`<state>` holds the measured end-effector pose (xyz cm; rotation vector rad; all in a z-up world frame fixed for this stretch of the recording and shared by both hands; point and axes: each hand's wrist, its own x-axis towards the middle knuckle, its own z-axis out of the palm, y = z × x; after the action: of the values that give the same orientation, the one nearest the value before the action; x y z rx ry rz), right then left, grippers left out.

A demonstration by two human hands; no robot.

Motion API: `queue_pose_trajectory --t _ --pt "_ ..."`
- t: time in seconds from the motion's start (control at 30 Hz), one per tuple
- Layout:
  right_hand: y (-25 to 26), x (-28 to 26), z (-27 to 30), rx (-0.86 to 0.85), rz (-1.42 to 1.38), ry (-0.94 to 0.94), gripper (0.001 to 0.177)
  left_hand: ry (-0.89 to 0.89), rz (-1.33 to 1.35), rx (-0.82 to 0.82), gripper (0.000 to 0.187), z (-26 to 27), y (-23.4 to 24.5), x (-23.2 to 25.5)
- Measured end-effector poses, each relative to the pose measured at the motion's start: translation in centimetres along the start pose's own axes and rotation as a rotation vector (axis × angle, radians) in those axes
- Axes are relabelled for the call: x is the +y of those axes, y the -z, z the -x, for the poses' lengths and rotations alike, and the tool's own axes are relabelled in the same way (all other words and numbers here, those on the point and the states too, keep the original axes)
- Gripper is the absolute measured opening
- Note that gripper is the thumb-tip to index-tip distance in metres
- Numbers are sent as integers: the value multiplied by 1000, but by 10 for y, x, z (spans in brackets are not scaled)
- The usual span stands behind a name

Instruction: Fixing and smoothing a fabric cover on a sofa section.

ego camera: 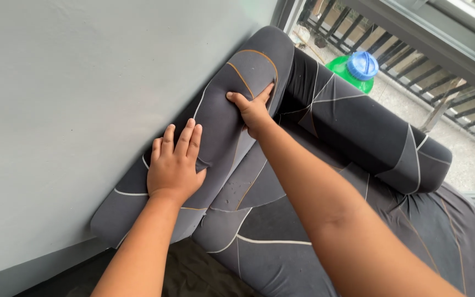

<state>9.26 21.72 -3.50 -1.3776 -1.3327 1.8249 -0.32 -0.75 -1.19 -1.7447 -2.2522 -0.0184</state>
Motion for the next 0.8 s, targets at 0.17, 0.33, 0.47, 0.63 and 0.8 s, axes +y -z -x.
queue_pose_trajectory --t 0.17,0.33,0.47,0.63,0.8 --pt "0 11 2 55 -36 36 145 1 42 -2 97 0 4 4" --pt "1 42 -42 118 -77 263 147 -7 119 132 89 -6 0 3" --pt "0 30 -21 67 -57 132 146 35 137 18 90 -4 4 4" --pt "1 20 -17 97 -109 157 146 26 118 -141 100 -36 12 0" --pt "1 16 -12 86 -87 101 148 -118 247 -432 109 -121 22 6"
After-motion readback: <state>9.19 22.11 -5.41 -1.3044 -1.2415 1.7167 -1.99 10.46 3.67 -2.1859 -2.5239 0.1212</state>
